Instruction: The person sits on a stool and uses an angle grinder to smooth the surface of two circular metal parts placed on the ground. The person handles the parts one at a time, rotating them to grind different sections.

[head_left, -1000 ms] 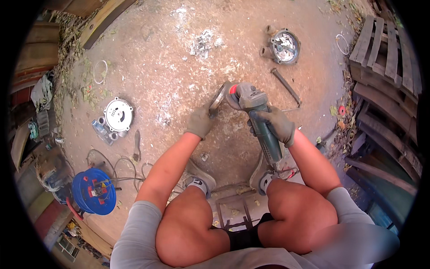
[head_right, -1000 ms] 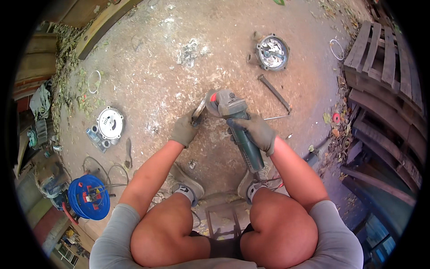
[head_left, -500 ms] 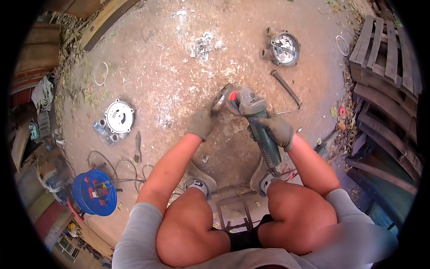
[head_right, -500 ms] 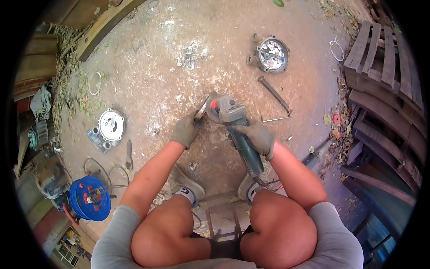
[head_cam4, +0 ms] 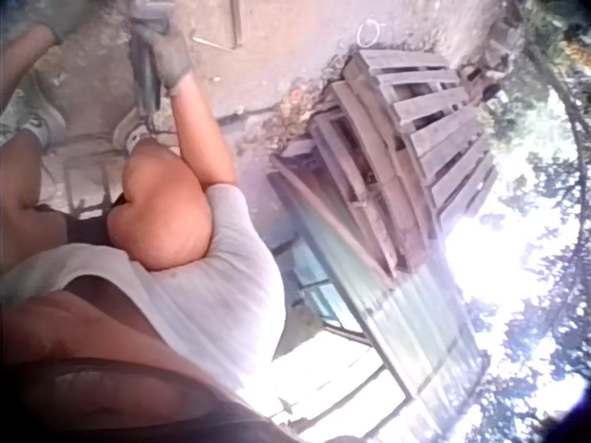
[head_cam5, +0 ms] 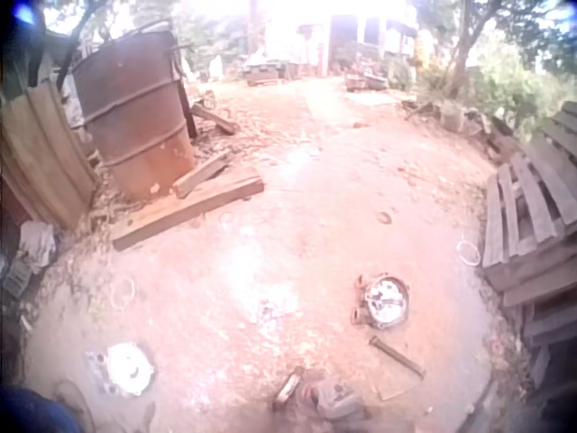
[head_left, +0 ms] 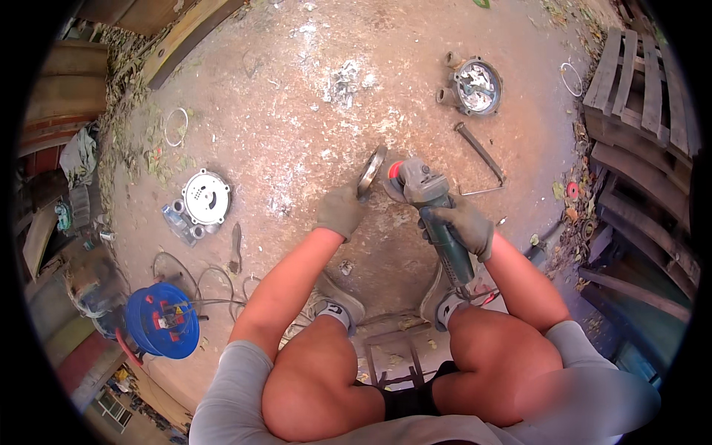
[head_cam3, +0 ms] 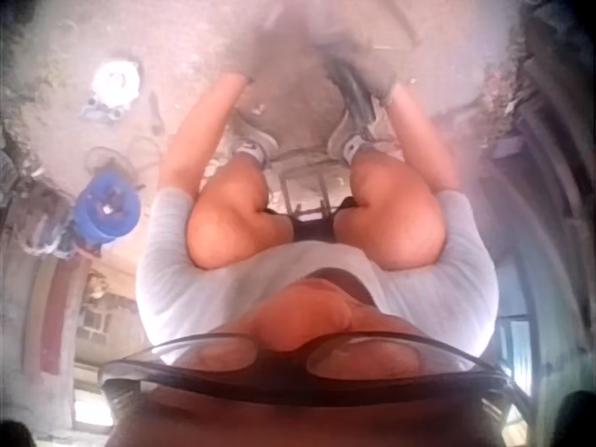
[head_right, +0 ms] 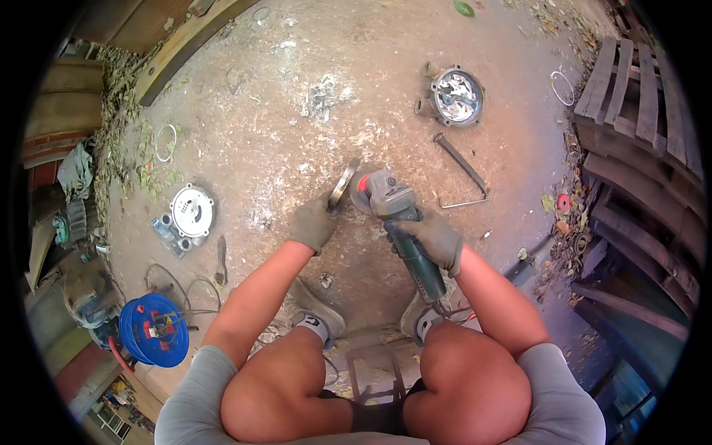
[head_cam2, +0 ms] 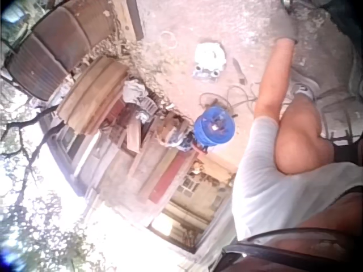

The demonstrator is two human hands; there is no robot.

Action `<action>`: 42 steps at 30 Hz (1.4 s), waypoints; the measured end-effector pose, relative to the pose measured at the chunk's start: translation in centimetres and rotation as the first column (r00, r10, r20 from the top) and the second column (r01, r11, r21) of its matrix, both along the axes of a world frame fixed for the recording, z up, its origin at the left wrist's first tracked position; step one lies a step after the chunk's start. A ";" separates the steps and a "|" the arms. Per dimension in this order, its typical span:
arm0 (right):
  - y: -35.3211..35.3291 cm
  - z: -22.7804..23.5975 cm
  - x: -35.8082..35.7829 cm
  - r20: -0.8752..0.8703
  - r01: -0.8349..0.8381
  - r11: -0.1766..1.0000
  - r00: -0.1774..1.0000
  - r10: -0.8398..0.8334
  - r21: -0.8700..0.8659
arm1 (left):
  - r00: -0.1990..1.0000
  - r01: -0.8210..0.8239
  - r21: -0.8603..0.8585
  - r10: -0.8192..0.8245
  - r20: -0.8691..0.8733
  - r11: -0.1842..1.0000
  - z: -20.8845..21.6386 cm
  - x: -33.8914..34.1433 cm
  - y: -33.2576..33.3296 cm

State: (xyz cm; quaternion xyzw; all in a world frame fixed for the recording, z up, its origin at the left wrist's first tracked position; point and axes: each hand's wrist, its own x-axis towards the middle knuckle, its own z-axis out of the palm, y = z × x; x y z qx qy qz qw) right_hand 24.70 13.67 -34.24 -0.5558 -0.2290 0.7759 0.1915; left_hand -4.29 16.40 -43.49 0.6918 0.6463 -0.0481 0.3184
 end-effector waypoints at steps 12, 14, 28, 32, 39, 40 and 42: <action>1.6 0.7 -0.9 -0.009 0.011 1.000 1.000 -0.011 0.003 | 0.999 0.023 -0.059 -0.025 -0.025 0.998 0.5 -0.1 0.4; 2.0 1.4 -1.4 -0.004 0.029 1.000 1.000 -0.029 -0.002 | 1.000 -0.001 -0.083 0.002 0.012 0.997 1.2 0.2 0.7; 1.5 -1.2 0.2 -0.144 0.147 0.983 0.976 -0.163 -0.114 | 0.924 -0.154 -0.124 0.187 0.333 0.980 -3.0 -1.2 0.6; 0.8 -1.9 1.2 -0.182 0.185 0.967 0.959 -0.216 -0.174 | 0.930 -0.172 -0.116 0.200 0.309 0.978 -2.9 -1.2 0.4; 0.9 -0.8 0.1 -0.096 0.161 0.977 0.980 -0.175 -0.140 | 0.956 -0.132 -0.041 0.138 0.257 0.990 -3.6 -1.0 0.1; 0.8 -0.8 0.2 -0.081 0.144 0.978 0.984 -0.157 -0.149 | 0.963 -0.140 -0.018 0.140 0.230 0.990 -3.8 -1.0 -0.1; 0.9 -0.5 0.4 -0.077 0.140 0.986 0.986 -0.147 -0.088 | 0.959 -0.137 0.038 0.123 0.254 0.990 -4.5 -1.1 0.1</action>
